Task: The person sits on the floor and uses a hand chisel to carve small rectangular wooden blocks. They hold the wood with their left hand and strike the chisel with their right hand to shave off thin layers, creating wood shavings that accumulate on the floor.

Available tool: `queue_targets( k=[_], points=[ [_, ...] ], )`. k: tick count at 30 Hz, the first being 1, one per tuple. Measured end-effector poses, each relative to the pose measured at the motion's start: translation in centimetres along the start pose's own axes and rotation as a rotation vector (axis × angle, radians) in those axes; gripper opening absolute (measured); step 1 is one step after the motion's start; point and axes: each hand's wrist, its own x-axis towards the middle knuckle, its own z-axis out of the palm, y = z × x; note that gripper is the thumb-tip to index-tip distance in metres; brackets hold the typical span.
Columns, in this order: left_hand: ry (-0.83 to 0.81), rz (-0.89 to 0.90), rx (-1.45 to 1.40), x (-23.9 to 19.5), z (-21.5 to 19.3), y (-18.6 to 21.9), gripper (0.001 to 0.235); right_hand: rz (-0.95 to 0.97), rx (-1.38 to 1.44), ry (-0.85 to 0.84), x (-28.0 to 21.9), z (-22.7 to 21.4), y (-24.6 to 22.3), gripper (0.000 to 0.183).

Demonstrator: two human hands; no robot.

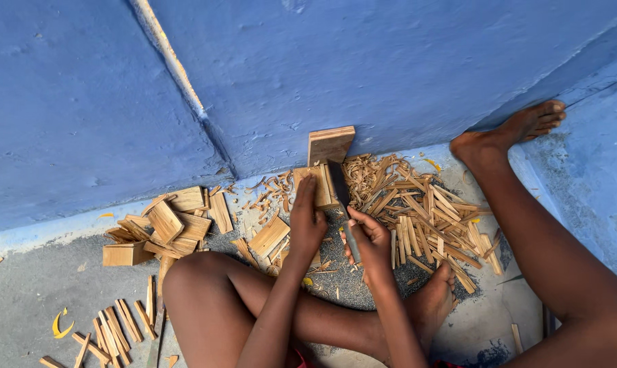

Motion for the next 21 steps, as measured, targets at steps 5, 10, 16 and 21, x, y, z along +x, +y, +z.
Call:
queue_targets(
  k=[5,10,16,21],
  points=[
    [0.054,0.071,0.079,-0.3,0.1,-1.0,0.06,0.032,0.124,0.035,-0.9,-1.4,-1.0,0.038],
    [0.103,0.019,0.132,-0.6,0.9,-1.1,0.044,-0.085,-0.364,0.051,-2.6,-1.9,-3.2,0.038],
    [0.133,0.018,0.158,-0.6,1.9,-1.4,0.056,-0.21,-0.833,0.054,-4.1,-1.6,-3.5,0.034],
    [0.179,0.016,0.079,-0.5,2.0,-1.9,0.081,-0.426,-0.89,0.055,-4.5,-0.9,-2.3,0.032]
  ],
)
